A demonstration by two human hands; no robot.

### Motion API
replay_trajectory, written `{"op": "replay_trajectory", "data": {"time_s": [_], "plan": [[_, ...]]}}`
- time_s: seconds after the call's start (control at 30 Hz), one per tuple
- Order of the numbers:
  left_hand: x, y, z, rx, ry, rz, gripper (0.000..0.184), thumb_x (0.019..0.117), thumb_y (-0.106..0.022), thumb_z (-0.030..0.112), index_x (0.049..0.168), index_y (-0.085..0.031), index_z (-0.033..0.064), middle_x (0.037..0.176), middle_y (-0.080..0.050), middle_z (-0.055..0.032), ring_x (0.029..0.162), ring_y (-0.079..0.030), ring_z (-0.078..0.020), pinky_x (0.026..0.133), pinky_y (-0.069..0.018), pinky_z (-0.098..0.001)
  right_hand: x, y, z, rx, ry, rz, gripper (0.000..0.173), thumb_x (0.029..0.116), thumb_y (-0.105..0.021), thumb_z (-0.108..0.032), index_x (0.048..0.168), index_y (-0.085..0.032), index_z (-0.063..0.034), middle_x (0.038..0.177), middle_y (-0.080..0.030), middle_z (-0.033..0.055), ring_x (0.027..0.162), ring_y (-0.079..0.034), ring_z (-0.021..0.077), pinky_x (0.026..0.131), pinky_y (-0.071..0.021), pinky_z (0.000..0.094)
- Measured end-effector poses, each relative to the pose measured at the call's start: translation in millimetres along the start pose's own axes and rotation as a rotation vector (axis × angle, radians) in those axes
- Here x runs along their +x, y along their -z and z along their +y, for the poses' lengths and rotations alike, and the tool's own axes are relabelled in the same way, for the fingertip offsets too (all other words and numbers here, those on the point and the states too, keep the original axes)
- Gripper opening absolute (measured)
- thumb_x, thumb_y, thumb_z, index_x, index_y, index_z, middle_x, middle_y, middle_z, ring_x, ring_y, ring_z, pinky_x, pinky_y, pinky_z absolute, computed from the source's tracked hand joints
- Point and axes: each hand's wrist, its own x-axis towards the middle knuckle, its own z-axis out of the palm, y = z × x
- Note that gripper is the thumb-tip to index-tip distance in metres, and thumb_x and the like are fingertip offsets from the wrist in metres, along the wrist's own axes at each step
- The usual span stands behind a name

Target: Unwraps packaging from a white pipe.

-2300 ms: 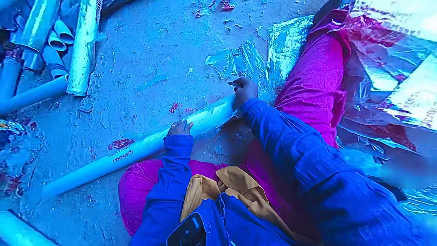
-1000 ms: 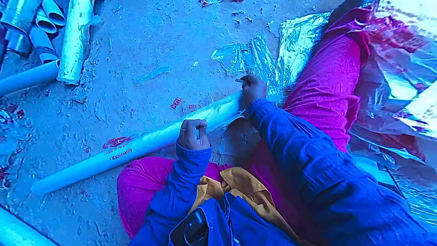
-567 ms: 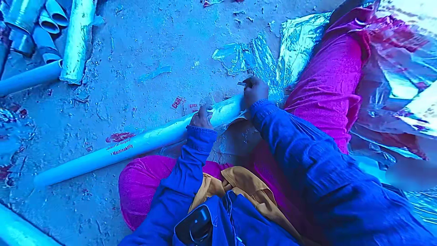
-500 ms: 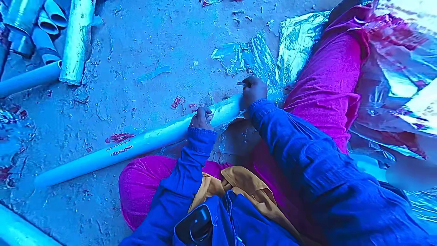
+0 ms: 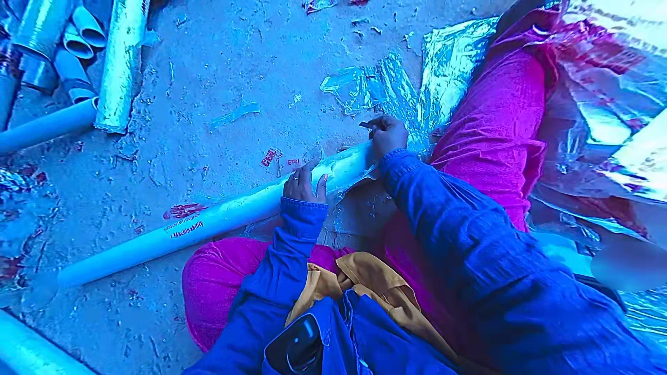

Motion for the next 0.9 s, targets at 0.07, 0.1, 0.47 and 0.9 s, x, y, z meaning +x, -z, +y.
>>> {"op": "replay_trajectory", "data": {"time_s": [0.07, 0.1, 0.47, 0.9], "plan": [[0.6, -6.7, -2.4, -0.030, -0.007, -0.103, 0.041, 0.0975, -0.069, 0.022, 0.133, -0.065, 0.0007, 0.124, -0.072, -0.0178, 0.118, -0.067, -0.0352, 0.106, -0.0484, -0.0521, -0.9, 2.2, -3.7, -0.019, 0.025, 0.002, 0.028, 0.1036, -0.052, -0.010, 0.126, -0.070, -0.0066, 0.121, -0.071, 0.0166, 0.115, -0.067, 0.0309, 0.102, -0.0480, 0.0534], [-1.3, -11.9, -4.7, -0.043, -0.009, -0.113, 0.040, 0.0950, -0.072, 0.019, 0.130, -0.067, 0.0001, 0.121, -0.073, -0.0179, 0.116, -0.067, -0.0356, 0.105, -0.0485, -0.0507, -2.2, 3.6, -6.9, -0.028, 0.061, 0.003, 0.027, 0.1035, -0.054, -0.011, 0.125, -0.070, -0.0057, 0.122, -0.071, 0.0168, 0.116, -0.067, 0.0308, 0.103, -0.0478, 0.0531], [-7.9, -26.9, -15.9, -0.176, 0.034, -0.032, 0.015, 0.0854, -0.078, 0.009, 0.098, -0.078, 0.0012, 0.088, -0.071, -0.0167, 0.089, -0.067, -0.0339, 0.088, -0.0510, -0.0510, -33.8, -14.2, -39.9, -0.066, 0.230, -0.613, 0.011, 0.1023, -0.061, -0.007, 0.108, -0.067, -0.0002, 0.094, -0.073, 0.0109, 0.074, -0.070, 0.0168, 0.067, -0.0578, 0.0358], [-7.7, -22.4, -11.9, -0.133, 0.038, -0.074, 0.010, 0.0846, -0.075, 0.006, 0.093, -0.077, 0.0012, 0.089, -0.069, -0.0195, 0.089, -0.066, -0.0391, 0.081, -0.0513, -0.0540, -36.1, -14.1, -26.1, -0.520, 0.849, -0.366, 0.022, 0.0954, -0.059, 0.004, 0.100, -0.079, -0.0063, 0.102, -0.074, 0.0187, 0.103, -0.070, 0.0399, 0.090, -0.0502, 0.0605]]}}
